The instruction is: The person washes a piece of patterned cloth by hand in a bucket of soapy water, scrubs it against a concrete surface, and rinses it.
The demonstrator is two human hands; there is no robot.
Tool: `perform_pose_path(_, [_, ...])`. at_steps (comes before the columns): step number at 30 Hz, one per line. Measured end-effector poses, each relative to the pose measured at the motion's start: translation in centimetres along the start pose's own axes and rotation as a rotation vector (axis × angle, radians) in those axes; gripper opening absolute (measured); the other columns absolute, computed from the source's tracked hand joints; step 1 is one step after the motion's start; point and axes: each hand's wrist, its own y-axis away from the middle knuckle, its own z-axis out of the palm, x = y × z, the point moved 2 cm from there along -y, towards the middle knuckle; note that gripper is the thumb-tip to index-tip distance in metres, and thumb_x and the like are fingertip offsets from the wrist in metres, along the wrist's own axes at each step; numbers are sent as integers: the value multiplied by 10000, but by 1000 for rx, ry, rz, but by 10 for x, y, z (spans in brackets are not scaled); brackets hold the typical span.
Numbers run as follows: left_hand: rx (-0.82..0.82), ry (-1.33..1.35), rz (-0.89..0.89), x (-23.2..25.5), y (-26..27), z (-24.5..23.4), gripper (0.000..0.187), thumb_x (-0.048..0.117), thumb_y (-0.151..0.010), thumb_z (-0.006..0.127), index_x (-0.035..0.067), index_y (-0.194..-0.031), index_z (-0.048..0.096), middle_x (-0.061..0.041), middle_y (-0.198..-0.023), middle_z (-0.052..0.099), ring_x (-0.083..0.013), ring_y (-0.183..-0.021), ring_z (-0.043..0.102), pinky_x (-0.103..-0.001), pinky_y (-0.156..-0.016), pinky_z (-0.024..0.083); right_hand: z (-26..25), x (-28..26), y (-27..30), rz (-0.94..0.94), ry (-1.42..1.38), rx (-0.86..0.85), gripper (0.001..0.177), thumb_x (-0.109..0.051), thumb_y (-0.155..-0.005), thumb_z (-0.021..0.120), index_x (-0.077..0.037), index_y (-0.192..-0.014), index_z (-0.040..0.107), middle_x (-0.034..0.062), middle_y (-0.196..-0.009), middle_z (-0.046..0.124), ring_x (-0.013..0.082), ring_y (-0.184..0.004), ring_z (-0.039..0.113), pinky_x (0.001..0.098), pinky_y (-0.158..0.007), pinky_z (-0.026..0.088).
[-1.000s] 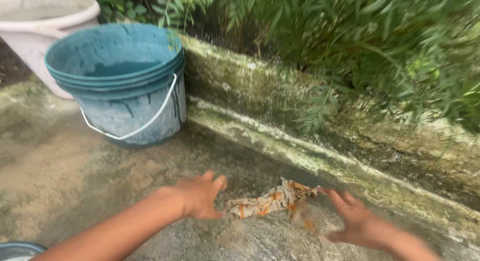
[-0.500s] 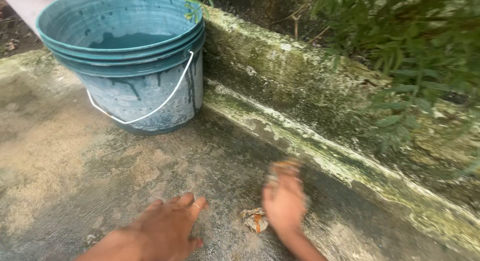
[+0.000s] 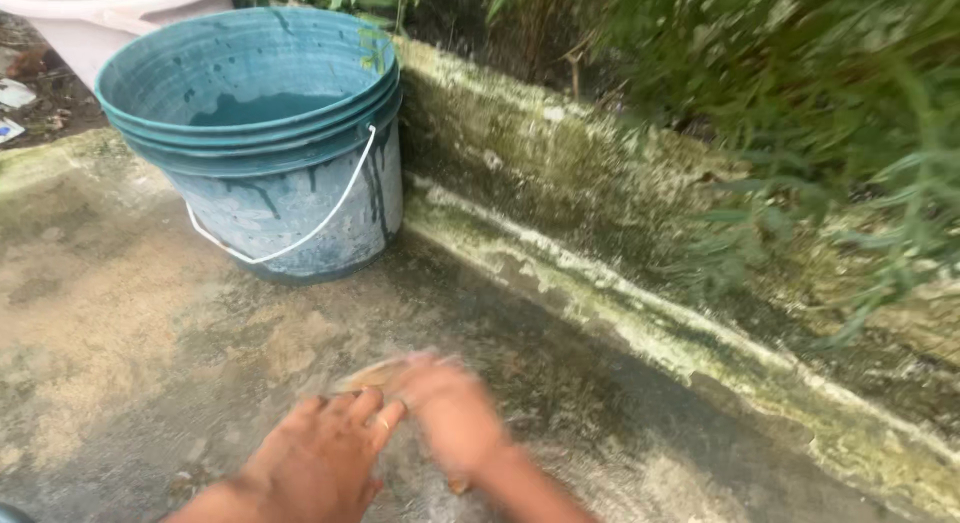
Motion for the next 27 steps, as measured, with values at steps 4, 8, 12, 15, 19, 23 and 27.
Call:
perform_pose_path(4, [-64,21,48,17,-35,13,838,494,-1067,470,92,-1650,22,-187,-1682,156,-339,-1551,203,-509,-1227,256,-71,117,68,874,-7,-365,421,-146,-1073,399,-238,-1477,473,74,-1426,537,198,-1026,709,314,-949,610])
perform_pose_path(8, [-55,234,-36,33,-80,17,896,588,-1033,470,144,-1656,4,-123,-1713,111,-284,-1600,95,-499,-1268,206,-147,186,222,792,524,-97,616,-117,-854,508,-201,-1464,492,138,-1491,495,301,-1278,563,376,-1074,489])
perform_pose_path(12, [-9,349,-144,50,-97,11,1122,677,-955,577,155,-1652,-130,-45,-1750,-62,-241,-1618,-59,-490,-1303,106,-172,223,336,810,1000,113,591,-270,-793,519,-93,-1357,520,251,-1550,448,434,-1392,493,482,-1123,441])
perform_pose_path(15, [-39,365,-222,47,-101,10,1289,735,-860,669,150,-1650,-165,-24,-1755,-87,-236,-1619,-42,-504,-1302,117,-149,220,319,801,928,279,756,-307,-887,516,-63,-1600,457,277,-1524,483,436,-1357,550,535,-1146,465])
perform_pose_path(19, [36,389,-198,38,-109,24,1358,807,-802,677,134,-1634,-160,-12,-1751,-110,-241,-1611,-59,-549,-1292,62,-108,198,209,1106,857,229,616,-524,-969,559,-219,-1502,511,192,-1474,525,379,-1260,570,486,-1026,506])
perform_pose_path(23, [-4,393,-241,35,-144,48,1269,731,-823,640,122,-1634,-123,-13,-1747,-68,-214,-1603,-19,-520,-1289,74,-55,173,83,572,724,320,612,-396,-827,611,-100,-1361,565,125,-1457,573,283,-1277,598,405,-760,571])
perform_pose_path(27, [535,226,-538,48,-199,116,857,411,-959,516,131,-1608,30,-30,-1709,103,-175,-1558,134,-536,-1264,130,26,105,-22,813,5,-59,429,-107,-1003,461,-189,-1407,578,6,-1361,654,144,-1135,672,333,-947,603])
